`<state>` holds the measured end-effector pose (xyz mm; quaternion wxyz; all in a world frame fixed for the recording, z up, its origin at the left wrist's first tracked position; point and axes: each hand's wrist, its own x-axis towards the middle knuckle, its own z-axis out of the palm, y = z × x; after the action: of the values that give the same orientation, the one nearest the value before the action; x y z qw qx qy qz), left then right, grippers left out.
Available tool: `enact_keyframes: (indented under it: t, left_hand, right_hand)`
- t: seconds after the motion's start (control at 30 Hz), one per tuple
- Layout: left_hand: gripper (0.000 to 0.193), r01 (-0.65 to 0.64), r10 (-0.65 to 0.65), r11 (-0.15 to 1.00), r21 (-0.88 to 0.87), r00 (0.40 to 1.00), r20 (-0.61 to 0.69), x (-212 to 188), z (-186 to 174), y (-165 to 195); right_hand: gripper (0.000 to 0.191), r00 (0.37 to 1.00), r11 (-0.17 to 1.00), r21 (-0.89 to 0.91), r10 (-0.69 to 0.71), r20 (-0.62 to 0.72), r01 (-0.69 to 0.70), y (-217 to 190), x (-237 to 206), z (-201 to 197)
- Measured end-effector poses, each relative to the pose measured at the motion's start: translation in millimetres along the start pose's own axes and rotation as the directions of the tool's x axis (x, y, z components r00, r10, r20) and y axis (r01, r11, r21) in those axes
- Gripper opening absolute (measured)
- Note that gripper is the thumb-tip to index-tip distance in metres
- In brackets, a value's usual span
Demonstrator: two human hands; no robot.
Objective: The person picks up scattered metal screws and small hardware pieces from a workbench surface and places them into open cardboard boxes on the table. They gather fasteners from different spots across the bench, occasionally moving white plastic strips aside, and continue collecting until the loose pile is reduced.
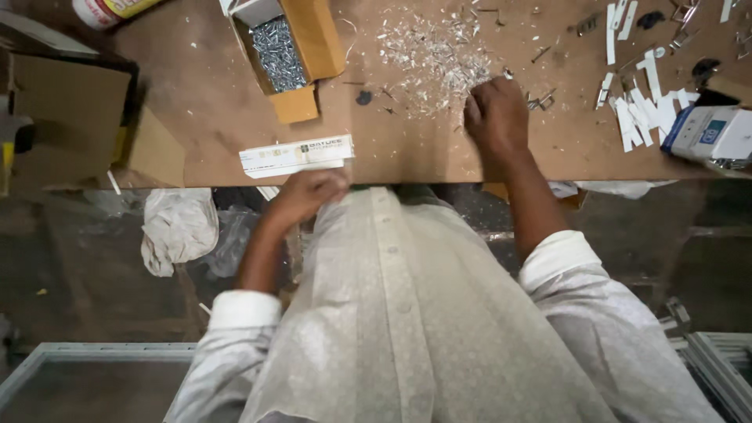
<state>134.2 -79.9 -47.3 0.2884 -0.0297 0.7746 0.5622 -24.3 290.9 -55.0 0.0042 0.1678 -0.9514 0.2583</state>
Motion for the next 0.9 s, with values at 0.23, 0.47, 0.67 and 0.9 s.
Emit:
enact_keyframes:
  t: [0.23,0.47,0.67,0.9]
  left_hand:
    - [0.021,-0.129,0.219,0.945,0.3,0.932,-0.289,84.6,36.6,94.3]
    - [0.016,-0.162,0.471,0.754,0.637,0.808,-0.353,177.4,26.6,110.9]
    - [0.009,0.058,0.386,0.549,0.834,0.867,-0.315,220.6,27.3,111.1]
    - [0.008,0.017,0.488,0.411,0.911,0.84,-0.236,225.5,25.0,109.0]
  right_hand:
    - [0.002,0.774,0.065,0.875,0.501,0.387,-0.48,22.3,-16.4,-1.8]
    - [0.03,0.738,-0.283,0.849,0.421,0.527,-0.446,43.5,-74.1,-6.9]
    - [0.018,0.6,-0.212,0.767,0.511,0.615,-0.605,38.5,-104.5,-19.7]
    - [0.016,0.614,-0.193,0.765,0.493,0.617,-0.614,32.3,-98.2,-26.0]
